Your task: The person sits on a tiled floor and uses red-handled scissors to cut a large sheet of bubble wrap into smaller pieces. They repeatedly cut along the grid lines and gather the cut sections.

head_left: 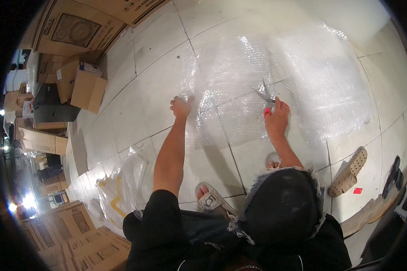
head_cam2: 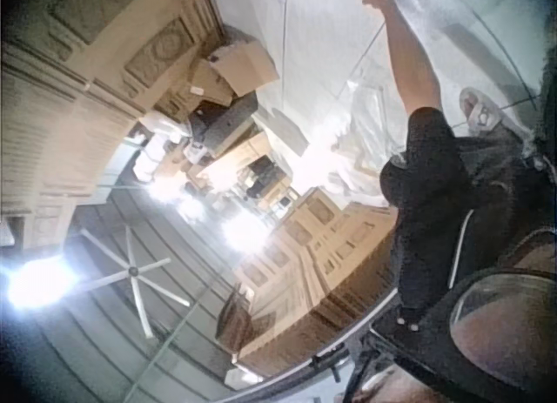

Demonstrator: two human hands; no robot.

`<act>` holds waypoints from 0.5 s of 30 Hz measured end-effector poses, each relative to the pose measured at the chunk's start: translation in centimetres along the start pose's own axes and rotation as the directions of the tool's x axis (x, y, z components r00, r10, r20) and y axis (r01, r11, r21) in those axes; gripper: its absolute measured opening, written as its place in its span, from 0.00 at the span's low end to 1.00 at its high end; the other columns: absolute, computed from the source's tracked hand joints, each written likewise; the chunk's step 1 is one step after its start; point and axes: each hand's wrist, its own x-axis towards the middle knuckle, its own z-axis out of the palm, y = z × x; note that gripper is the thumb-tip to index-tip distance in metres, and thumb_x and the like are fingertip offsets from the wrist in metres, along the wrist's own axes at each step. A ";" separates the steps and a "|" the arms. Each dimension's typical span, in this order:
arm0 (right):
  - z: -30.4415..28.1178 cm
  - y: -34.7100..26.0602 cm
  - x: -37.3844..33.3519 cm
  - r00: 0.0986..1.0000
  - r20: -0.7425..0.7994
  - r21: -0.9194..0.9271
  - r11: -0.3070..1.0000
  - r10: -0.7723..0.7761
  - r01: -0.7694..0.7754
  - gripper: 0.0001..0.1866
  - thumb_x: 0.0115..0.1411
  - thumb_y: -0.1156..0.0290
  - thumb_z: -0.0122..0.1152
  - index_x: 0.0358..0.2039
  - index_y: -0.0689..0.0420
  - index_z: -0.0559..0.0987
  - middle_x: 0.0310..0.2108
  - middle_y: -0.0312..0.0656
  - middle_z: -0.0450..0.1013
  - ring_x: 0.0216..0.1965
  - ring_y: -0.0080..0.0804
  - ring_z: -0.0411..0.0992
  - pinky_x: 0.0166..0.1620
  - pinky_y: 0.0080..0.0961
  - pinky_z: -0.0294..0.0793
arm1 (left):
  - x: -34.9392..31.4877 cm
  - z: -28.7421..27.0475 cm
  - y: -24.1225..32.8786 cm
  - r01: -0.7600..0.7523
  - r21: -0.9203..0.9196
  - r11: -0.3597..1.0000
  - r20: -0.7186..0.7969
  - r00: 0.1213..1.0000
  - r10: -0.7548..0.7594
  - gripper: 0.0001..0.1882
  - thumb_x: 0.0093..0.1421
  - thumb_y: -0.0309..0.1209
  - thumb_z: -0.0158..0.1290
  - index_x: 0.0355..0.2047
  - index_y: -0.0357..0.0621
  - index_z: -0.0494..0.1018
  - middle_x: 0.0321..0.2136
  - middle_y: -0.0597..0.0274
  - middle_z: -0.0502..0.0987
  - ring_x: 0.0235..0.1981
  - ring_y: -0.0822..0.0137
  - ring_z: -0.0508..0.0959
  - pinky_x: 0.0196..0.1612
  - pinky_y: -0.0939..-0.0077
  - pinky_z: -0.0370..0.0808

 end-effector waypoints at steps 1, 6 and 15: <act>0.4 0.4 0.2 1.000 0.017 0.039 0.999 0.017 -0.018 0.30 0.50 0.70 0.64 0.55 0.57 0.70 0.47 0.46 0.70 0.53 0.45 0.65 0.52 0.42 0.68 | -0.7 0.4 0.4 -0.001 -0.088 0.996 0.042 0.999 0.005 0.36 0.52 0.56 0.57 0.50 0.39 0.68 0.43 0.48 0.76 0.47 0.50 0.75 0.54 0.52 0.67; -0.5 -3.9 0.3 0.943 0.305 0.249 0.944 0.137 -0.217 0.27 0.50 0.70 0.64 0.53 0.55 0.72 0.42 0.48 0.74 0.46 0.46 0.72 0.47 0.41 0.72 | 1.2 -0.3 -6.4 -0.276 -0.072 0.959 -0.084 0.959 0.270 0.27 0.57 0.48 0.56 0.44 0.36 0.67 0.31 0.49 0.77 0.32 0.55 0.79 0.37 0.57 0.75; -12.6 -0.6 8.8 0.992 -0.107 0.588 0.800 -0.071 0.120 0.24 0.49 0.79 0.63 0.50 0.56 0.76 0.32 0.43 0.77 0.35 0.27 0.75 0.39 0.25 0.74 | -7.4 -12.3 6.0 -0.240 -0.869 0.432 -0.152 0.962 0.229 0.15 0.67 0.40 0.46 0.37 0.39 0.65 0.25 0.61 0.70 0.22 0.72 0.74 0.19 0.78 0.68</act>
